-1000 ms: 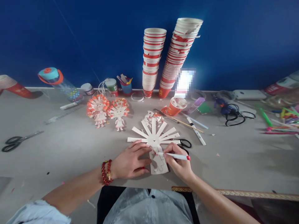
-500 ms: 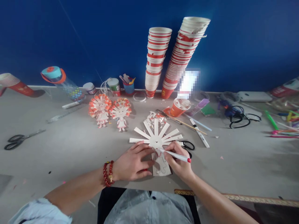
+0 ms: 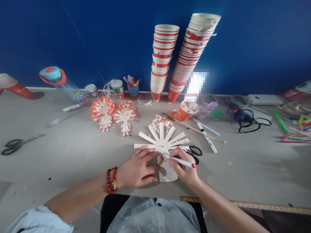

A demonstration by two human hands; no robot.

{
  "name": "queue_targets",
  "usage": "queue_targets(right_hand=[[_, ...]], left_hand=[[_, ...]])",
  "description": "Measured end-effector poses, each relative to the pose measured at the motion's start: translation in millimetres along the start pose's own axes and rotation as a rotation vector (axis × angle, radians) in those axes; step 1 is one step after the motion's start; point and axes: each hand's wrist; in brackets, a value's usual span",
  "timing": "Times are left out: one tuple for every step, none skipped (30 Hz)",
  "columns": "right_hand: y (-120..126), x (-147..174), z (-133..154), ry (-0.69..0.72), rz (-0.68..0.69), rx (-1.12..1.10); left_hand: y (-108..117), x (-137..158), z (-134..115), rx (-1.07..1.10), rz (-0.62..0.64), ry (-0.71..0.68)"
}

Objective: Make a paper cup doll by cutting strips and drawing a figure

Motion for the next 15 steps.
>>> queue_targets(right_hand=[[-0.2,-0.2,-0.3,0.004,-0.007,-0.001],[-0.5,-0.4,-0.7,0.007,-0.014,-0.001],[-0.8,-0.5,-1.0,0.011,-0.017,0.0],[-1.2,-0.6,-1.3,0.012,-0.018,0.002],[-1.6,-0.7,-1.5,0.014,-0.017,0.004],[-1.9,-0.7,-1.6,0.016,-0.015,0.007],[-2.2,-0.7,-1.7,0.019,-0.013,0.011],[-2.3,-0.7,-1.7,0.022,-0.011,0.016],[-2.5,-0.7,-1.7,0.026,-0.01,0.023],[-2.5,-0.7,-1.7,0.028,-0.008,0.029],[-2.6,-0.8,-1.7,0.028,-0.005,0.036],[-2.6,-1.0,-1.7,0.027,-0.002,0.041],[-2.6,-1.2,-1.6,0.025,0.0,0.047],[-2.5,-1.5,-1.4,0.023,0.003,0.051],[-2.5,-1.8,-1.2,0.021,0.005,0.054]], left_hand=[[-0.1,-0.2,-0.1,-0.001,0.001,0.001],[-0.3,-0.3,-0.1,-0.002,0.002,0.002],[-0.5,-0.5,-0.1,-0.003,0.003,0.003],[-0.7,-0.7,0.0,-0.004,0.004,0.004],[-0.9,-0.9,0.0,-0.004,0.005,0.005],[-1.0,-1.1,0.1,-0.004,0.005,0.004],[-1.0,-1.2,0.2,-0.004,0.003,0.002],[-0.9,-1.4,0.3,-0.004,0.001,0.001],[-0.8,-1.5,0.3,-0.004,-0.001,0.0],[-0.6,-1.6,0.3,-0.004,-0.001,-0.002],[-0.5,-1.7,0.2,-0.003,0.0,-0.002],[-0.4,-1.7,0.2,-0.002,0.001,-0.002],[-0.4,-1.6,0.1,-0.001,0.004,-0.002],[-0.4,-1.6,0.2,0.0,0.004,-0.003],[-0.5,-1.5,0.2,0.001,0.002,-0.004]])
Point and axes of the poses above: each hand's wrist, its own x-axis away from the middle knuckle, its own y-axis out of the back of the hand, z = x × y, and after that the axes turned 13 degrees about -x, right-handed
